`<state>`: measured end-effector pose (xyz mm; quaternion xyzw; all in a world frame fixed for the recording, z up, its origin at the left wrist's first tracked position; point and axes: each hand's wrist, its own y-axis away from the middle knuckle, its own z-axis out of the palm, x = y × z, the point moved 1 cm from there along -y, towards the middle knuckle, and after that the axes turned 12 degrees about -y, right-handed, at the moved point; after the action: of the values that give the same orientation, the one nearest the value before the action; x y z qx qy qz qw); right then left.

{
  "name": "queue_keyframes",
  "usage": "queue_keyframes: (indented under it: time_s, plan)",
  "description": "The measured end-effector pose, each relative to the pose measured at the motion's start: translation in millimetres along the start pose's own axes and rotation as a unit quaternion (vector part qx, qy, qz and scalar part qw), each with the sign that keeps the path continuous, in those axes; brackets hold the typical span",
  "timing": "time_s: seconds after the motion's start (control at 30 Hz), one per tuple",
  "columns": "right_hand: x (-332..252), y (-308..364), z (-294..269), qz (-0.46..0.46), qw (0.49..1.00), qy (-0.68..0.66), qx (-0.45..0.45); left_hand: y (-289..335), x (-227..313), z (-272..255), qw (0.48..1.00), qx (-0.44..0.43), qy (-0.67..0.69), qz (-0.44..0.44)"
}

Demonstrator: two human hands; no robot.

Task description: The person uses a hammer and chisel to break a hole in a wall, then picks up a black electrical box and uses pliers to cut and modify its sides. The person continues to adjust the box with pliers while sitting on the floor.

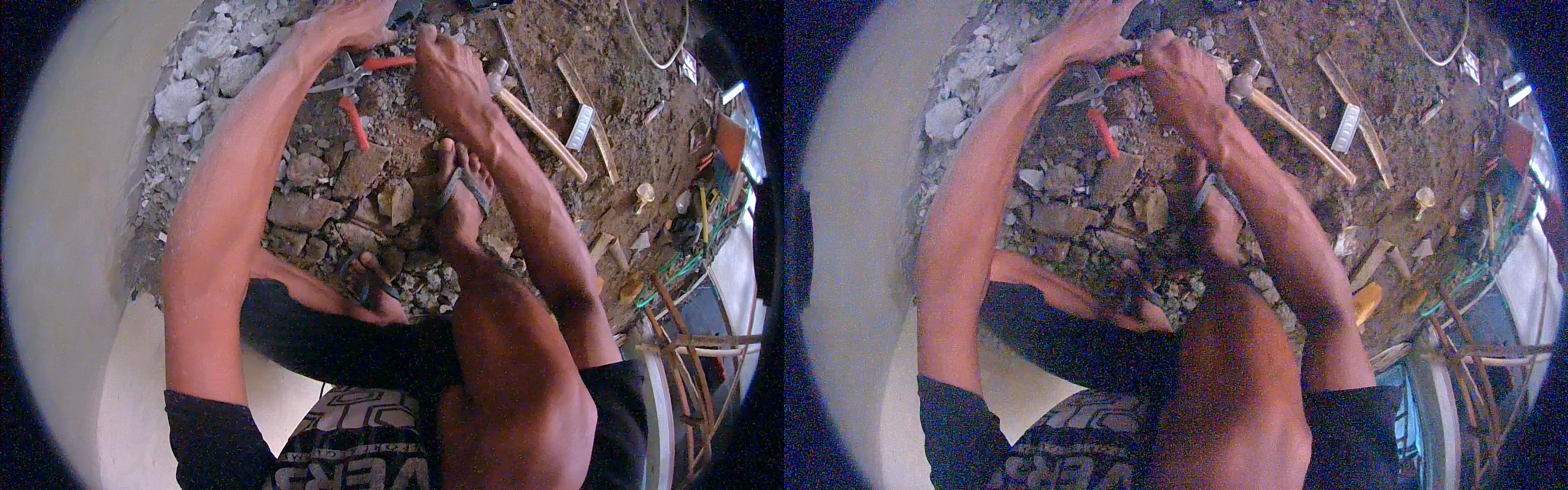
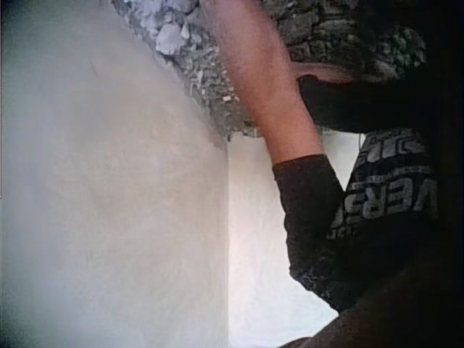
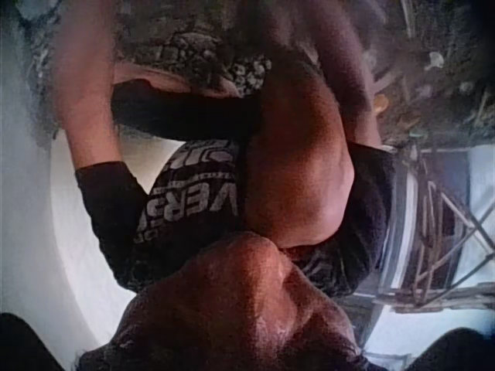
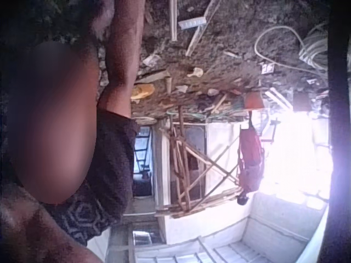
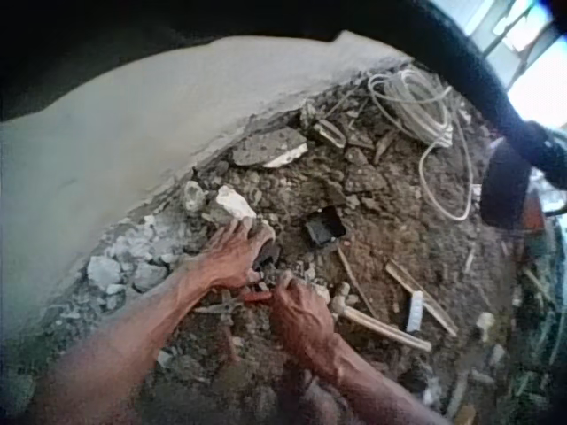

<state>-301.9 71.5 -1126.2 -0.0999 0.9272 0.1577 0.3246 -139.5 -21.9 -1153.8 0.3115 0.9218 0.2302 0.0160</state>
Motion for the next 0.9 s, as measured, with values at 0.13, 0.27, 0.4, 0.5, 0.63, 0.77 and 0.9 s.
queue_keyframes:
  time_s: [0.13, 0.27, 0.4, 0.5, 0.63, 0.77, 0.9]
  plan:
    - [0, -5, -5, 0.028, 0.998, -0.042, -0.023, -4, 2, -7, 0.998, -0.054, 0.0, -0.019]
    - [-7, -14, -4, -0.003, 0.999, -0.03, -0.01, -5, -5, 24, 0.999, -0.028, 0.032, -0.024]
    - [5, -6, 0, -0.012, 1.0, -0.016, -0.002, -13, -5, 23, 0.999, -0.034, 0.002, -0.009]
    - [7, -8, 4, -0.005, 0.999, -0.018, 0.046, -8, 6, 12, 0.997, -0.058, 0.046, -0.027]
    - [14, -18, 3, -0.02, 0.999, -0.037, 0.015, -13, 6, 9, 0.999, -0.003, -0.015, -0.039]
    - [-2, -11, -2, 0.084, 0.995, -0.051, -0.037, -4, -6, 22, 1.0, -0.005, 0.013, -0.006]
    - [13, 5, -3, 0.083, 0.996, -0.011, -0.015, -9, 1, 11, 1.0, -0.001, 0.001, -0.004]
